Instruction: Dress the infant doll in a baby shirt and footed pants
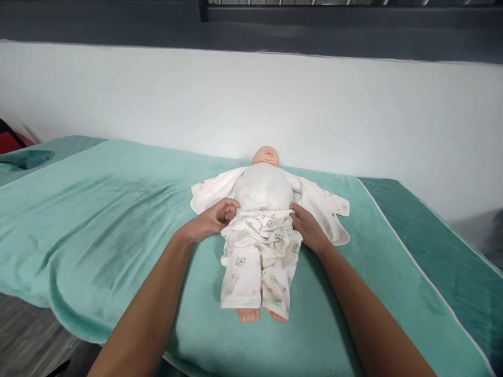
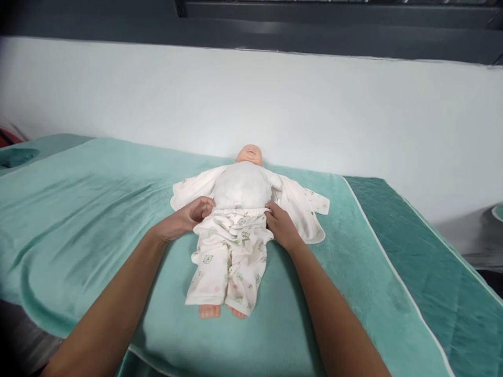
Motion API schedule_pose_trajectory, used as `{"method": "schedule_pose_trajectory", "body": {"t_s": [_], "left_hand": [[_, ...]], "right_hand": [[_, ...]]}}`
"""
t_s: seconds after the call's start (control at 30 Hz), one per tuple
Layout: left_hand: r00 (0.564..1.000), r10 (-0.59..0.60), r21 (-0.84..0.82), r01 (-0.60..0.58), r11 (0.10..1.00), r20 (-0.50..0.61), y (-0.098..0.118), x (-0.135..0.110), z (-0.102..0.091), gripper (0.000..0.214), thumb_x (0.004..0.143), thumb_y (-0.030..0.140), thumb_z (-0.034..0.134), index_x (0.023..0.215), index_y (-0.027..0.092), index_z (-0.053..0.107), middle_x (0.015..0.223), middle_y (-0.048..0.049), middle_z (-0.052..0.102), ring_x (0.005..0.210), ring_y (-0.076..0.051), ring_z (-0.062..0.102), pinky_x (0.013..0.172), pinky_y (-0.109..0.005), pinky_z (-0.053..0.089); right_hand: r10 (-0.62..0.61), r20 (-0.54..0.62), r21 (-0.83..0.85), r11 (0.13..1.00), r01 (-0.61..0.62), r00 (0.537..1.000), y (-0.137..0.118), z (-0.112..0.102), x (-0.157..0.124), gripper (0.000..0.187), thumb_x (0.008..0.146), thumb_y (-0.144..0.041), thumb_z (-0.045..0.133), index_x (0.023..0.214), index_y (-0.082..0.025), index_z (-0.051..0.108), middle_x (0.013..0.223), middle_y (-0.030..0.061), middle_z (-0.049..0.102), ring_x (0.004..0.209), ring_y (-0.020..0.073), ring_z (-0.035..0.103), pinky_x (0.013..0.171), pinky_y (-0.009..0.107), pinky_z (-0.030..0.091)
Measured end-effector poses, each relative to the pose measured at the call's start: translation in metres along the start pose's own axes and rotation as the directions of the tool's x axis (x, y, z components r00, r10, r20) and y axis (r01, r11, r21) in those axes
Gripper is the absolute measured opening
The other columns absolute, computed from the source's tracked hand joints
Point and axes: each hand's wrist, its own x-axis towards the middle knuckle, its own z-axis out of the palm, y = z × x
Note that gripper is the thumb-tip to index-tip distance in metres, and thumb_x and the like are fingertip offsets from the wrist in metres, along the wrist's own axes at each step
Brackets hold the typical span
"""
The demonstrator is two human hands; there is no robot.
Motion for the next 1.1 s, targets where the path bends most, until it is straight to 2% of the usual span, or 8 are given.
{"method": "schedule_pose_trajectory", "body": {"t_s": [0.13,0.33,0.5,0.63,0.73,0.87,0.97,1.1], "left_hand": [[0.998,0.012,0.017,-0.011,1.0,-0.068,-0.005,0.002,0.001,0.069,0.06,0.011,0.078,0.122,0.029,0.053,0.091,0.0026,0.048,0.07,-0.009,0.045,0.063,-0.021,0.039],[0.981,-0.014,0.075,0.029,0.997,-0.193,-0.008,0.004,0.002,0.094,0.062,0.012,0.077,0.147,0.034,0.042,0.124,-0.0067,0.053,0.071,-0.008,0.049,0.064,-0.024,0.041],[0.963,-0.001,0.162,0.046,0.986,-0.271,-0.006,0.005,0.008,0.078,0.069,0.016,0.072,0.143,0.023,0.051,0.11,-0.0068,0.066,0.075,-0.014,0.055,0.073,-0.029,0.044],[0.937,0.095,0.168,-0.039,0.985,-0.336,-0.002,0.012,0.014,0.05,0.078,0.028,0.068,0.127,0.021,0.065,0.121,-0.0073,0.067,0.1,-0.021,0.062,0.091,-0.033,0.045],[0.924,0.102,0.11,-0.066,0.992,-0.369,-0.004,0.019,0.016,0.039,0.081,0.033,0.066,0.118,0.021,0.069,0.119,-0.0064,0.069,0.103,-0.022,0.063,0.093,-0.032,0.046],[0.898,0.102,0.029,-0.099,0.995,-0.428,-0.011,0.023,0.015,0.042,0.078,0.037,0.072,0.117,0.022,0.066,0.113,-0.005,0.07,0.091,-0.018,0.063,0.079,-0.028,0.048],[0.869,0.06,-0.013,-0.076,0.997,-0.49,-0.015,0.023,0.017,0.048,0.078,0.045,0.073,0.118,0.021,0.062,0.108,-0.0053,0.07,0.083,-0.016,0.062,0.069,-0.025,0.047],[0.886,-0.06,-0.115,0.008,0.993,-0.461,-0.011,0.02,0.022,0.052,0.081,0.049,0.071,0.124,0.021,0.061,0.113,-0.0079,0.07,0.091,-0.02,0.065,0.076,-0.028,0.051]], "right_hand": [[0.009,-0.018,0.018,1.0,-0.009,1.0,0.001,0.003,0.003,0.016,0.085,-0.037,0.051,0.078,-0.023,0.051,0.076,-0.0018,0.056,0.077,0.018,0.051,0.066,0.029,0.04],[-0.01,0.01,0.053,0.999,0.009,1.0,0.004,0.005,0.005,0.018,0.079,-0.04,0.062,0.087,-0.023,0.058,0.079,-0.0015,0.063,0.078,0.0197,0.054,0.069,0.03,0.044],[-0.071,0.053,0.102,0.993,0.065,0.996,0.001,0.006,0.006,0.021,0.074,-0.036,0.067,0.089,-0.023,0.063,0.083,-0.0008,0.067,0.081,0.021,0.058,0.072,0.032,0.047],[-0.092,0.072,0.163,0.983,0.079,0.993,-0.004,0.006,0.006,0.024,0.075,-0.032,0.066,0.096,-0.022,0.065,0.089,0.0007,0.07,0.088,0.0227,0.06,0.079,0.035,0.048],[-0.055,0.071,0.215,0.976,0.039,0.996,-0.009,0.007,0.004,0.029,0.075,-0.029,0.066,0.103,-0.023,0.065,0.1,0.0017,0.071,0.093,0.0231,0.062,0.084,0.036,0.048],[0.049,0.027,0.327,0.944,-0.055,0.998,-0.015,0.012,0.001,0.038,0.074,-0.029,0.067,0.111,-0.023,0.062,0.104,0.0049,0.072,0.093,0.0244,0.065,0.081,0.038,0.051],[0.084,0.061,0.458,0.883,-0.102,0.995,-0.019,0.017,0.001,0.051,0.072,-0.028,0.07,0.121,-0.023,0.058,0.101,0.007,0.073,0.091,0.0266,0.067,0.078,0.04,0.054],[0.092,0.129,0.538,0.83,-0.148,0.987,-0.021,0.02,0.003,0.061,0.07,-0.024,0.073,0.128,-0.026,0.056,0.102,0.0059,0.075,0.095,0.0273,0.069,0.082,0.042,0.055]]}}
